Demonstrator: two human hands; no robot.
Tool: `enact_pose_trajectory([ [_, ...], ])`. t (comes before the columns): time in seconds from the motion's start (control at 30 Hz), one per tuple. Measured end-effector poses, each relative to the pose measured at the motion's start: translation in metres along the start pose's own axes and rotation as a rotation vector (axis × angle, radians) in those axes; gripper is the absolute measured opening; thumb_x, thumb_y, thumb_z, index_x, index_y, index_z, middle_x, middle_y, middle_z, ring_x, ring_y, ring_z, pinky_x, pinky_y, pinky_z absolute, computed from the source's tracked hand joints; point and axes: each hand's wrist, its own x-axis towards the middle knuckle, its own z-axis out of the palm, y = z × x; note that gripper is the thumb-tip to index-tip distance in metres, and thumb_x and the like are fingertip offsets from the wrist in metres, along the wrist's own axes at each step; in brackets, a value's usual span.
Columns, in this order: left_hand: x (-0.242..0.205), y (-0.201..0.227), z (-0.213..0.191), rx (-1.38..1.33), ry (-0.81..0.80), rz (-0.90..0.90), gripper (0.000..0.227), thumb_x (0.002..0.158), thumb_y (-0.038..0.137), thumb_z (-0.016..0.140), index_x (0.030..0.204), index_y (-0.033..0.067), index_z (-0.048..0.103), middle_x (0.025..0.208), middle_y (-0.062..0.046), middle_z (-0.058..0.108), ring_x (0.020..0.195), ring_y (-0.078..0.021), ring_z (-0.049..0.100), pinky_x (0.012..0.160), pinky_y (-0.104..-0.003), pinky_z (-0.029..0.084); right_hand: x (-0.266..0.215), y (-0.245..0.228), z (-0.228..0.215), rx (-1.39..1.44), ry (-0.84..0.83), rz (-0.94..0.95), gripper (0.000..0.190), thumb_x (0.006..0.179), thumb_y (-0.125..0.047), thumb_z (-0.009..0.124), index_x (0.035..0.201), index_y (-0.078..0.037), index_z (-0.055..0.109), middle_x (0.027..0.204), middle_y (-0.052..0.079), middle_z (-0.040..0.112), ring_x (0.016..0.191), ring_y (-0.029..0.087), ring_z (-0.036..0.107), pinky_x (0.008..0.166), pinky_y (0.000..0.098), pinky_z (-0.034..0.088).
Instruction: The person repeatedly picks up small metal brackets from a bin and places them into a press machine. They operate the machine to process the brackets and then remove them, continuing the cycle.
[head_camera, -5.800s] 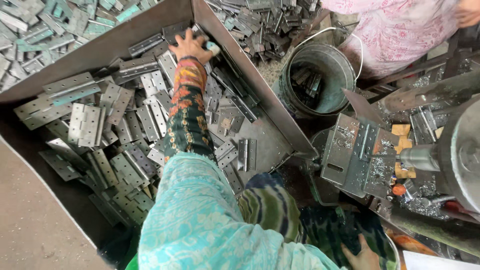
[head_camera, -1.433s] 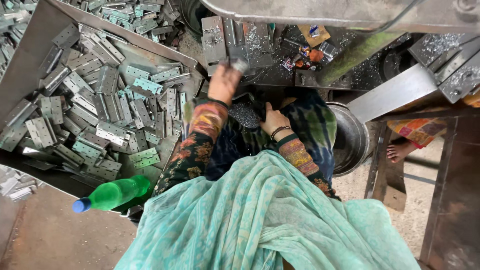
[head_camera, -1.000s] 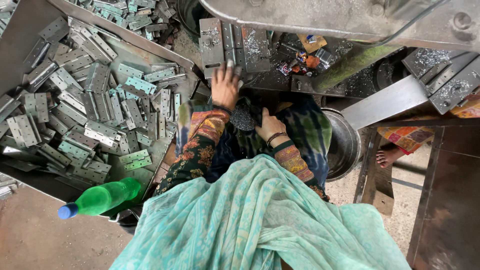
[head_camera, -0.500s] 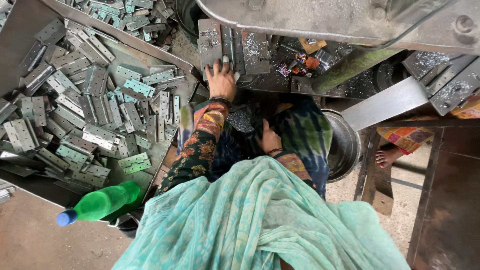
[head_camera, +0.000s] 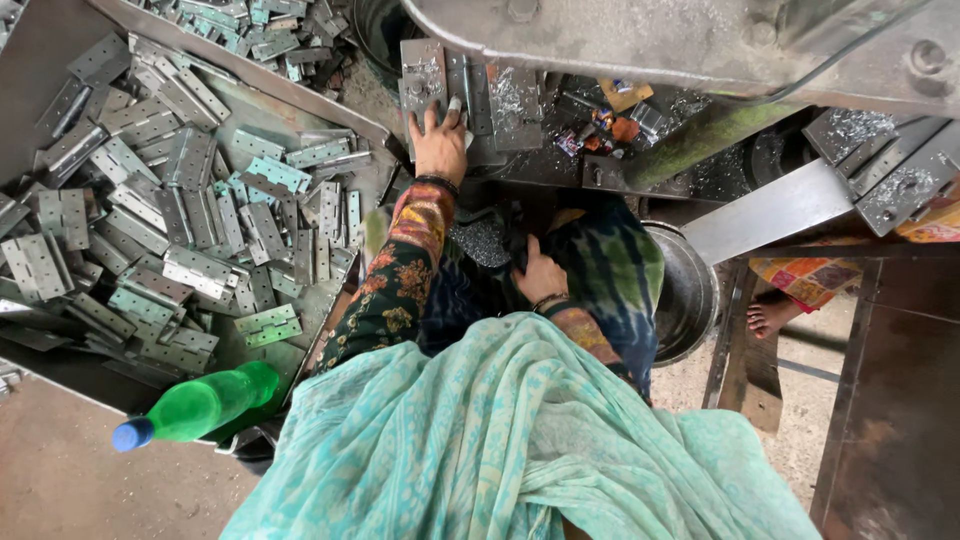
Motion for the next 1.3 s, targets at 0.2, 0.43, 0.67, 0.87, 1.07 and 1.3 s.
enact_pose_trajectory([
  [0.2,0.000,0.005,0.002,-0.060,-0.040,-0.029,0.039,0.094,0.017,0.057,0.130,0.0142,0.070,0.149,0.000,0.052,0.145,-0.0352,0.033,0.117,-0.070,0.018,0.002,-0.001,-0.021,-0.021,-0.062,-0.002,0.080,0.084,-0.037,0.075,0.150,-0.011,0.038,0.102,0.027,0.072,0.093,0.047,0.071,0.081,0.0568,0.058],
  [0.43,0.005,0.004,-0.007,-0.050,-0.090,-0.027,0.032,0.093,0.017,0.058,0.121,0.0149,0.074,0.153,0.003,0.050,0.146,-0.0321,0.032,0.119,-0.066,0.018,0.008,0.013,0.000,-0.004,-0.025,-0.024,0.078,0.085,-0.034,0.075,0.150,-0.009,0.039,0.100,0.026,0.073,0.091,0.047,0.071,0.078,0.0571,0.058],
  [0.67,0.002,0.004,-0.010,0.024,-0.067,0.004,0.043,0.094,0.012,0.056,0.135,0.0138,0.070,0.148,0.001,0.054,0.149,-0.0341,0.030,0.119,-0.070,0.016,0.002,0.022,0.038,0.043,0.040,0.001,0.080,0.085,-0.036,0.074,0.153,-0.014,0.038,0.098,0.026,0.073,0.090,0.047,0.070,0.078,0.0586,0.056],
  [0.87,0.022,0.000,-0.010,0.063,-0.107,-0.080,0.040,0.091,0.014,0.055,0.127,0.0202,0.071,0.144,0.004,0.056,0.145,-0.0335,0.030,0.116,-0.074,0.010,0.010,0.021,0.002,-0.054,-0.023,-0.046,0.078,0.086,-0.038,0.074,0.149,-0.010,0.038,0.097,0.025,0.073,0.087,0.046,0.072,0.075,0.0559,0.059],
  [1.07,0.037,-0.004,-0.008,0.043,-0.126,-0.056,0.035,0.096,0.015,0.056,0.127,0.0177,0.072,0.142,0.002,0.058,0.148,-0.0329,0.031,0.118,-0.073,0.012,0.008,0.025,0.040,-0.003,0.044,0.001,0.082,0.083,-0.034,0.074,0.153,-0.014,0.036,0.096,0.024,0.074,0.085,0.046,0.071,0.075,0.0574,0.058],
  [1.3,0.052,-0.013,0.002,0.019,-0.008,-0.022,0.039,0.092,0.015,0.056,0.127,0.0173,0.072,0.137,0.003,0.060,0.139,-0.0343,0.037,0.115,-0.075,0.013,0.010,0.023,0.013,-0.009,0.024,-0.027,0.084,0.082,-0.038,0.076,0.151,-0.014,0.036,0.095,0.023,0.074,0.085,0.046,0.071,0.074,0.0580,0.058],
])
